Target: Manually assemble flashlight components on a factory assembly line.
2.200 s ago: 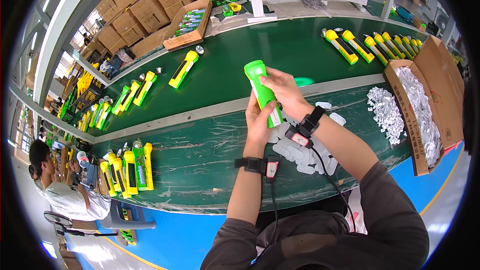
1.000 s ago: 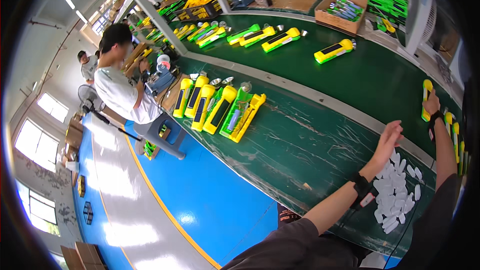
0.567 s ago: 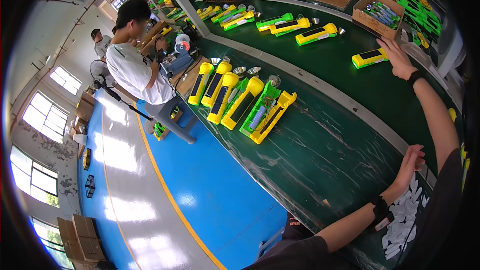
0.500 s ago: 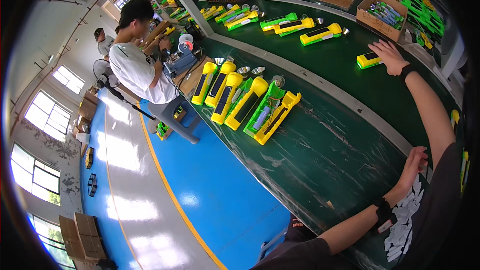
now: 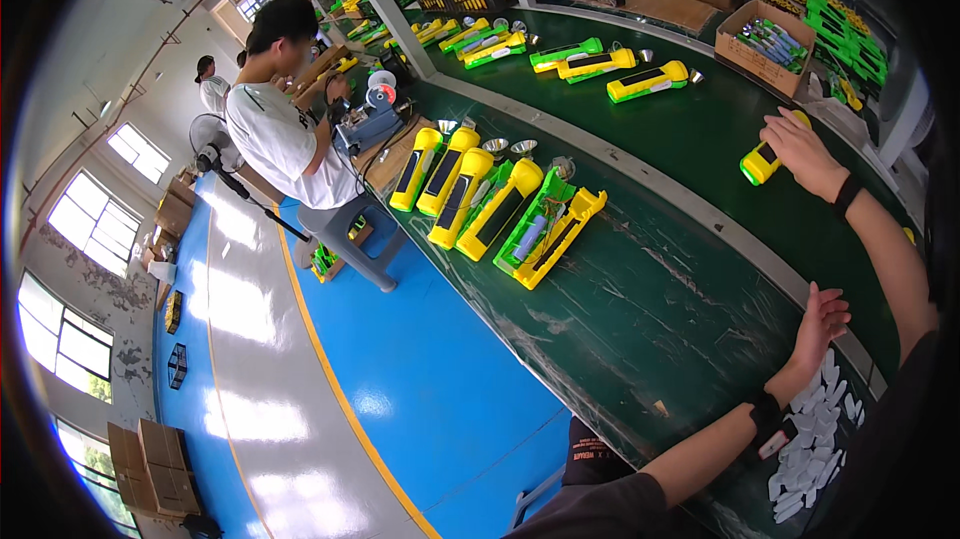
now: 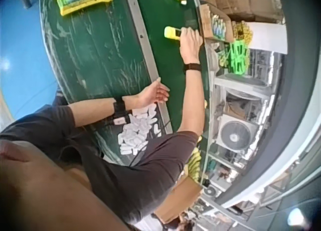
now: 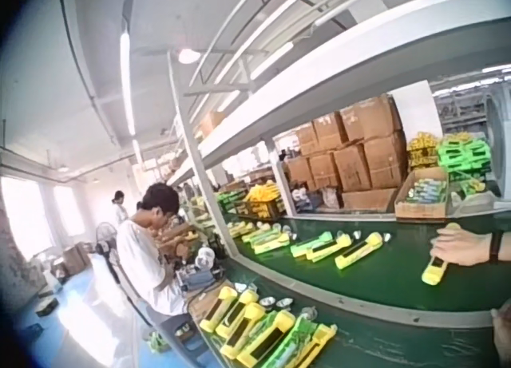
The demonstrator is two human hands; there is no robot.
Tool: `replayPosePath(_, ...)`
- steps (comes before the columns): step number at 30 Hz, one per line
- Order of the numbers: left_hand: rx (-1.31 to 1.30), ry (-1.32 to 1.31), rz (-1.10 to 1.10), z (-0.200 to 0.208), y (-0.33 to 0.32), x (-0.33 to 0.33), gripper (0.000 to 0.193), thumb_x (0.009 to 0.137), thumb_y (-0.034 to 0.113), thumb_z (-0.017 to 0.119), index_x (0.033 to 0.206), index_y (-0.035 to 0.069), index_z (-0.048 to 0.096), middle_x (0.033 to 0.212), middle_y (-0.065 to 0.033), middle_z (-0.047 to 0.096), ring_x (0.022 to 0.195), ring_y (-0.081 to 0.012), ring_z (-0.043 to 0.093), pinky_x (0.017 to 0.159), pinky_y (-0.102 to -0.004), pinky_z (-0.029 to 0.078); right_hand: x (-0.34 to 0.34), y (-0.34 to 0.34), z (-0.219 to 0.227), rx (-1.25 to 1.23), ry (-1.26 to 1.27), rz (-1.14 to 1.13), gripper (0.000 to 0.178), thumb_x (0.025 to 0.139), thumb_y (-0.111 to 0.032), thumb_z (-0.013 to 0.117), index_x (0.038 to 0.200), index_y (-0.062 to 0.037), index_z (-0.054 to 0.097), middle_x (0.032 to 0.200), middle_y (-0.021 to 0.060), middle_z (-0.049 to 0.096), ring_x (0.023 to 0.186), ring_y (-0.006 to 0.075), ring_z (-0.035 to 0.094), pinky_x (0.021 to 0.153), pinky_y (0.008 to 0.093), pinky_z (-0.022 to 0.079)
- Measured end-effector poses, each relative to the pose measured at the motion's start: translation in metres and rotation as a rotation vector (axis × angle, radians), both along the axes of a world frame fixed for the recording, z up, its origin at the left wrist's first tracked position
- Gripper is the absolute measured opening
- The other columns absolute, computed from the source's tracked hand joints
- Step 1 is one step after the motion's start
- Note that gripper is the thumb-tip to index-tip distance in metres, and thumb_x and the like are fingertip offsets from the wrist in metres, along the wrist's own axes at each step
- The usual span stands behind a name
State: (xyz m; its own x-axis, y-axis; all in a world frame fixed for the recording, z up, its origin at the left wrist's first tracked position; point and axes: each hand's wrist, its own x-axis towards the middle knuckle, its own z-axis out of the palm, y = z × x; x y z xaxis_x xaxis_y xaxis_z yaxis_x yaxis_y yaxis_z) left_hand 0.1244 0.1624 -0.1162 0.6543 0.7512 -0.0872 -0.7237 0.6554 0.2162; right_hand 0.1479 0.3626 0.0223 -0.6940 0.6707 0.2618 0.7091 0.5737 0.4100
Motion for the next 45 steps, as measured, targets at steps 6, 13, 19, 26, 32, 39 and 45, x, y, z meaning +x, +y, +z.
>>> replayPosePath(6,-0.167,-0.083,-0.156,-0.002,0.009,-0.043,0.064,0.091,0.064,0.031,0.123,0.011,0.047,0.113,-0.0043,0.056,0.104,-0.0177,0.055,0.089,-0.0387,0.044,-0.015,-0.147,0.041,-0.223,0.102,0.110,0.019,0.075,-0.007,0.053,0.094,-0.0030,0.056,0.099,0.0117,0.060,0.116,0.0283,0.051,0.108,0.0463,0.031)
replayPosePath(13,0.161,-0.166,-0.734,0.060,-0.025,-0.038,0.071,0.086,0.068,0.038,0.120,0.007,0.050,0.107,-0.0111,0.061,0.095,-0.0275,0.063,0.082,-0.0493,0.052,0.040,-0.295,0.073,-0.306,0.189,-0.154,0.036,0.066,-0.011,0.063,0.102,-0.0056,0.060,0.113,0.0080,0.058,0.122,0.0268,0.048,0.097,0.0393,0.043)
replayPosePath(19,0.280,0.146,-0.475,0.031,-0.008,-0.049,0.049,0.095,0.047,0.040,0.130,0.012,0.041,0.123,-0.0092,0.051,0.113,-0.0235,0.051,0.093,-0.0412,0.045,0.041,-0.293,-0.024,0.070,0.668,-0.042,0.022,0.071,-0.018,0.060,0.084,-0.0002,0.057,0.095,0.0146,0.050,0.089,0.0321,0.054,0.072,0.0397,0.048)
replayPosePath(26,0.412,0.342,-0.549,0.042,-0.024,-0.034,0.050,0.095,0.048,0.038,0.133,0.015,0.041,0.130,-0.0105,0.048,0.118,-0.0238,0.047,0.099,-0.0450,0.037,0.058,-0.330,-0.035,0.243,0.415,-0.115,0.015,0.067,-0.011,0.064,0.079,-0.0008,0.063,0.103,0.0197,0.050,0.096,0.0351,0.052,0.076,0.0409,0.047)
replayPosePath(32,0.468,0.430,-0.374,0.040,-0.023,-0.042,0.051,0.093,0.046,0.041,0.130,0.011,0.045,0.132,-0.0096,0.049,0.120,-0.0250,0.046,0.102,-0.0427,0.034,0.033,-0.343,-0.020,0.014,0.896,-0.269,0.062,0.080,-0.039,0.067,0.123,-0.0006,0.043,0.116,0.0193,0.043,0.105,0.0347,0.044,0.089,0.0447,0.038)
replayPosePath(39,0.410,0.383,-0.309,0.048,-0.025,-0.048,0.050,0.093,0.041,0.040,0.128,0.007,0.044,0.133,-0.0114,0.046,0.125,-0.0279,0.041,0.105,-0.0474,0.027,-0.008,-0.333,-0.043,0.212,1.018,-0.607,0.050,0.075,-0.036,0.068,0.104,0.0017,0.052,0.097,0.0178,0.046,0.087,0.0319,0.047,0.076,0.0410,0.040)
replayPosePath(45,0.521,0.529,-0.230,0.027,-0.014,-0.045,0.044,0.092,0.042,0.043,0.124,0.011,0.048,0.127,-0.0050,0.054,0.118,-0.0237,0.048,0.100,-0.0457,0.034,-0.012,-0.334,-0.026,0.141,1.184,-0.724,0.037,0.075,-0.023,0.065,0.101,0.0010,0.055,0.089,0.0175,0.053,0.082,0.0316,0.053,0.071,0.0422,0.044)
